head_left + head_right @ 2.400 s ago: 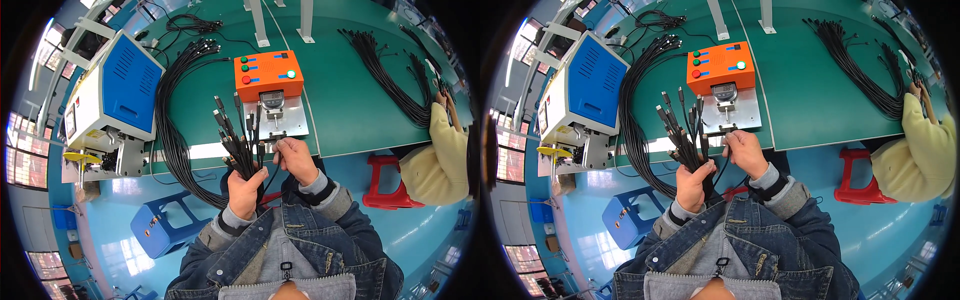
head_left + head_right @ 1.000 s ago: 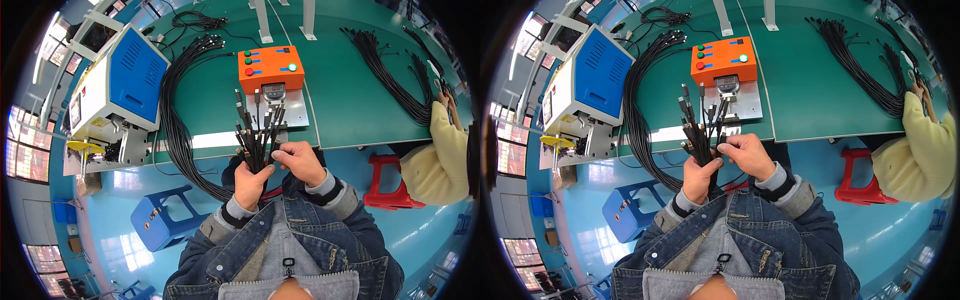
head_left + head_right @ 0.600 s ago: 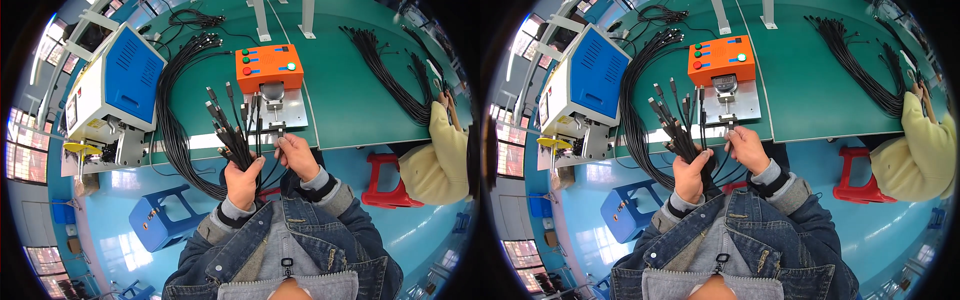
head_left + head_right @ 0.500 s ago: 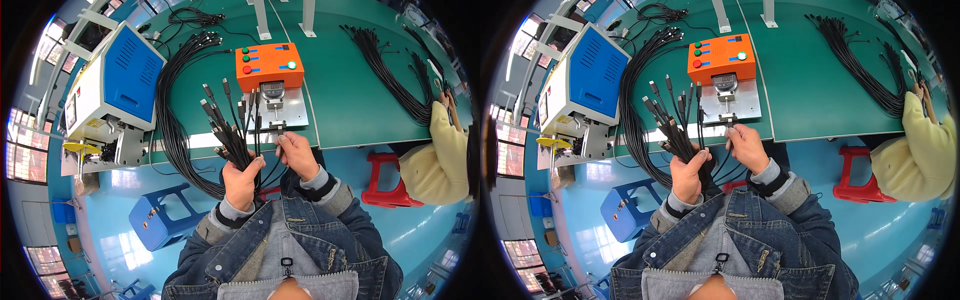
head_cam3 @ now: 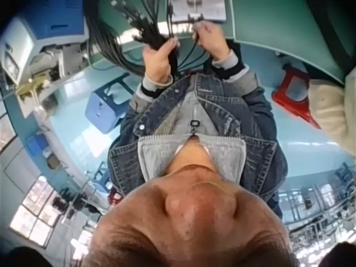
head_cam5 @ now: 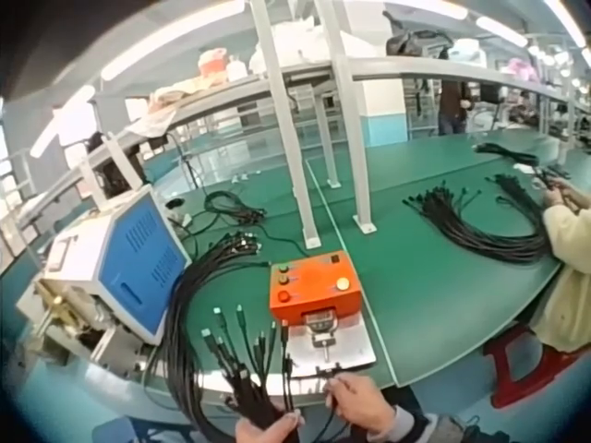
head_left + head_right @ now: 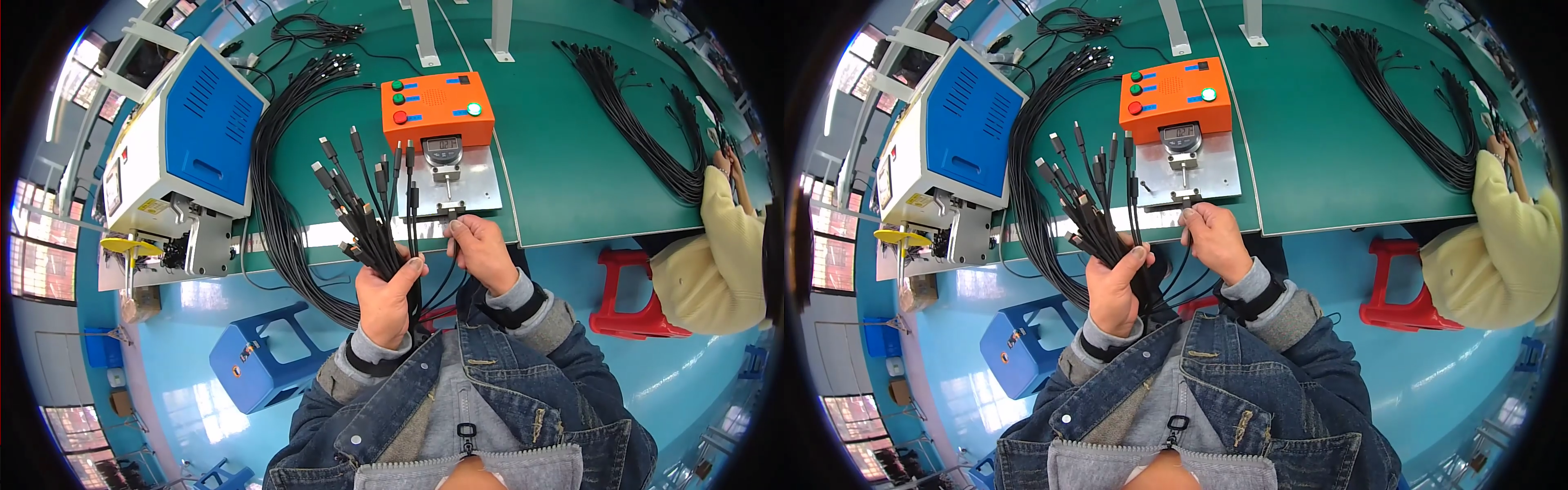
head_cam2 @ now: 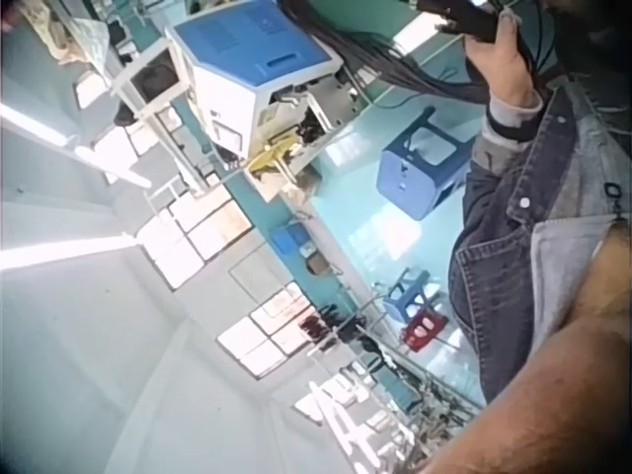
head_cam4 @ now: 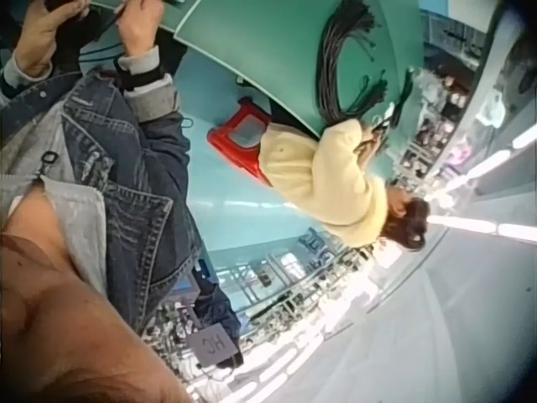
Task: Bundling and processing electronic cables using a bench-mounted industrial machine.
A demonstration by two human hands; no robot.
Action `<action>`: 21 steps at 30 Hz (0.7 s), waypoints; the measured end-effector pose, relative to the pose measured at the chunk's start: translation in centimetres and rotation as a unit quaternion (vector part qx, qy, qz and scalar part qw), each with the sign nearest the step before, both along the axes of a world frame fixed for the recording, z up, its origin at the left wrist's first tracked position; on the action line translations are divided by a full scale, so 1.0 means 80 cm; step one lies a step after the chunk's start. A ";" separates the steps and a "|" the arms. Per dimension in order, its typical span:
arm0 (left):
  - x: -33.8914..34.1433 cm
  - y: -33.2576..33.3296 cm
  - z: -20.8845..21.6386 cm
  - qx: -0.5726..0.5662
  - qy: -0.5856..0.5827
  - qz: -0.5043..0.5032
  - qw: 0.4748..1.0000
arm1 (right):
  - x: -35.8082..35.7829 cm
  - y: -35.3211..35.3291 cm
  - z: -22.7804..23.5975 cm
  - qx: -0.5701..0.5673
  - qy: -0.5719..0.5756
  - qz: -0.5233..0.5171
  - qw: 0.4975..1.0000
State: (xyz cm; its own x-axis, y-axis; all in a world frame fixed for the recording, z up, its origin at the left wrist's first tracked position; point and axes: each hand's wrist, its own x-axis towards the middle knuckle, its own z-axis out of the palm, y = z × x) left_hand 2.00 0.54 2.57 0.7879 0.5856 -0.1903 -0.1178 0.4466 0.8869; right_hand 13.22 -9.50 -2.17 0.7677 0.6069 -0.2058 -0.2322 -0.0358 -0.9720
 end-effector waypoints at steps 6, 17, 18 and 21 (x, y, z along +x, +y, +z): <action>-0.002 0.000 0.001 -0.003 0.007 -0.015 1.000 | 0.002 0.004 0.005 0.002 0.031 -0.004 1.000; -0.004 -0.002 -0.001 0.016 0.005 -0.025 1.000 | 0.000 0.002 0.006 0.009 0.032 0.001 0.999; -0.004 -0.002 -0.001 0.016 0.005 -0.024 1.000 | 0.001 0.002 0.006 0.009 0.034 0.002 0.999; -0.004 -0.004 -0.002 0.022 0.007 -0.021 1.000 | 0.000 0.002 0.010 0.013 0.029 -0.004 0.999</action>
